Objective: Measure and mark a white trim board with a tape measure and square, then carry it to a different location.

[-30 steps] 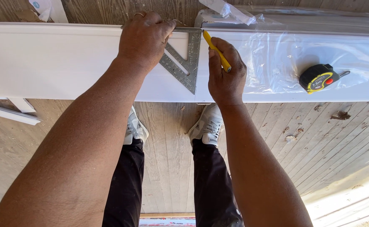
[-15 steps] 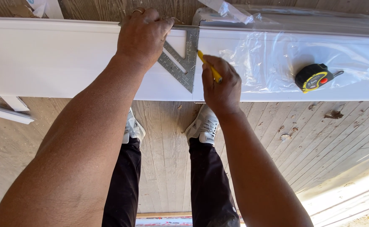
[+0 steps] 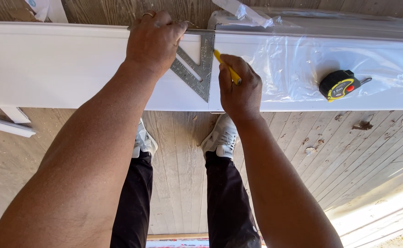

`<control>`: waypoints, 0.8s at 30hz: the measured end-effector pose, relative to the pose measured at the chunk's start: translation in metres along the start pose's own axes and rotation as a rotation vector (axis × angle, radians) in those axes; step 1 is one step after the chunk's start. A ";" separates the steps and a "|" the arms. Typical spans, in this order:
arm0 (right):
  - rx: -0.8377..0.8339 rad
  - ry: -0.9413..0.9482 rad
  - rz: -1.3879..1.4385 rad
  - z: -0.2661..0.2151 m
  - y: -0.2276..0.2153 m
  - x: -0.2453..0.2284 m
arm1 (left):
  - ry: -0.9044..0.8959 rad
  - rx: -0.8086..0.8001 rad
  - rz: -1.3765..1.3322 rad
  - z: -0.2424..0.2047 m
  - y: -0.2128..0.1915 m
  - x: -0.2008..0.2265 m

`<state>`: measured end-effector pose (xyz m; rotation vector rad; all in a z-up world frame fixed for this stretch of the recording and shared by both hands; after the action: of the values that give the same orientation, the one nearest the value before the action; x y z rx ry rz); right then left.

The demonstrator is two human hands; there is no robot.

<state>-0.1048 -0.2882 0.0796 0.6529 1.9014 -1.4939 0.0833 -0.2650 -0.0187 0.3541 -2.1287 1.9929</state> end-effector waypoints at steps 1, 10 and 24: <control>-0.003 0.003 0.002 0.000 0.000 -0.001 | -0.001 -0.004 0.001 -0.001 -0.001 0.000; 0.063 0.029 0.036 -0.003 -0.007 0.010 | 0.024 -0.074 -0.046 0.006 -0.014 0.005; -0.060 0.635 0.122 -0.086 -0.124 0.134 | -0.096 -0.497 -0.434 -0.038 -0.035 0.173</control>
<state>-0.2995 -0.2332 0.0777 1.3063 2.2975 -1.2306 -0.0705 -0.2357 0.0699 0.7516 -2.2638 1.1920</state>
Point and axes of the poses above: each hand's wrist, its own z-axis towards the middle knuckle, its own y-axis out of the palm, x = y × z, the point moved 7 cm from there along z, towards the middle knuckle, and after that the axes turned 11 degrees about x, right-handed, at the moved point
